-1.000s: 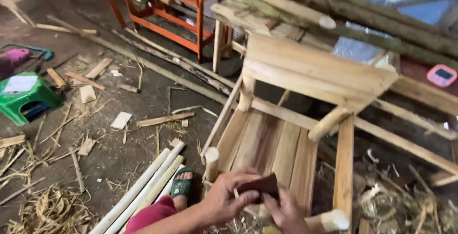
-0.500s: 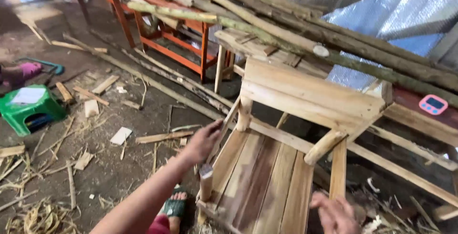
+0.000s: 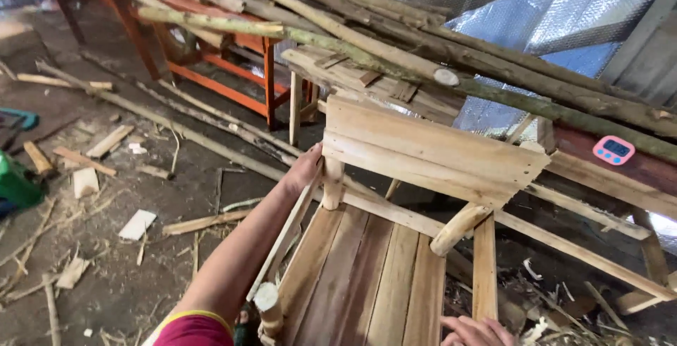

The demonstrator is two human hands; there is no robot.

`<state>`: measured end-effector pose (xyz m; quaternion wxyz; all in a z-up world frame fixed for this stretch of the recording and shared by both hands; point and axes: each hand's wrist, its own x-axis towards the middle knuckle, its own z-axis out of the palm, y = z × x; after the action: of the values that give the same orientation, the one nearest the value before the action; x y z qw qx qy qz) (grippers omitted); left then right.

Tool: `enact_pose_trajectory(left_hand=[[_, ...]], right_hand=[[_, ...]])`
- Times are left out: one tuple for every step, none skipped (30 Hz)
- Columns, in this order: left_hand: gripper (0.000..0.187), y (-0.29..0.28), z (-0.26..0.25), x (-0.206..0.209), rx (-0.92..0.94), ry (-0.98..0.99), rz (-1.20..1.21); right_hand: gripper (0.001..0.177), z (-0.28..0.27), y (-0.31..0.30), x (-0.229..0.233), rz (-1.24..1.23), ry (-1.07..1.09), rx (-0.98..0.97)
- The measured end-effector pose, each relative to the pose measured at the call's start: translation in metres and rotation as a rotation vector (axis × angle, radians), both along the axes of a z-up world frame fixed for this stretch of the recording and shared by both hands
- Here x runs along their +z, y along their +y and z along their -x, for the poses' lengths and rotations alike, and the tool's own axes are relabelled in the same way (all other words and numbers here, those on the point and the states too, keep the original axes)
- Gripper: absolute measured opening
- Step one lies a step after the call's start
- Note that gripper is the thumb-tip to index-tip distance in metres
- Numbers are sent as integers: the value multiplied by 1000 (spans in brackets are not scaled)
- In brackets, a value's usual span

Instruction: Sanding a wooden chair by hand using sandpaper to smooth the wood surfaces.

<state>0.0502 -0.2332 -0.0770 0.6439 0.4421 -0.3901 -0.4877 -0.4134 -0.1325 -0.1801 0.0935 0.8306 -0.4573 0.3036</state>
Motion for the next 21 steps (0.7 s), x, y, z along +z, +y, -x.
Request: enact_pose_trajectory(left_hand=[[49,10,4,10,59,-120,-52],[49,25,8,18,65,-112,-58],[49,41,13,26,71,-219,-68],[50,57,17,38,75,-334,-74],[50,76,21,40,79,-334,-79],[52,95,25,44,79,-391,-37],[54,113,30,48,80,-448,5],[54,141,39,59,68,-442,20],[55,168,46,69,100,-444,-101],[56,203,54,74,121,-443,-244],[56,214,62,61,97,-435,-251],[59,235,56,52,72,-472,-166],[62,257,51,45,44,-510,-82],[62,279,51,51,72,-531,-94],[53,301,52,57,92,-253,-244],[47,320,59,58,88,47,-394],[47,338,68,77,91,44,-413],[48,350,78,97,90,-147,-444],[49,362,89,117,88,-339,-474],[49,364,97,116,95,-340,-470],[44,366,106,115,120,-437,-187]], right_hand=[[31,11,-2,0,-215,126,14],[31,9,-1,11,-221,135,20],[33,9,1,22,-292,104,55],[39,5,3,33,-361,65,90],[39,1,10,40,-364,66,95],[37,-4,15,48,-320,15,112],[37,-8,21,57,-276,-35,130],[37,-12,20,66,-263,-31,115],[32,-16,18,75,-176,-93,257],[30,-18,27,80,-111,-151,391],[30,-3,38,93,-123,-143,370],[32,-7,39,102,-272,-98,333],[36,-11,40,113,-419,-49,295],[36,-14,35,104,-422,-65,328],[34,-19,29,95,-296,-133,337],[34,-12,32,86,-184,-188,312],[34,-16,41,91,-203,-194,313],[32,-18,43,101,-252,-169,316],[31,-20,45,112,-301,-145,319],[31,-20,45,113,-296,-146,324],[32,-21,45,113,-314,-128,313]])
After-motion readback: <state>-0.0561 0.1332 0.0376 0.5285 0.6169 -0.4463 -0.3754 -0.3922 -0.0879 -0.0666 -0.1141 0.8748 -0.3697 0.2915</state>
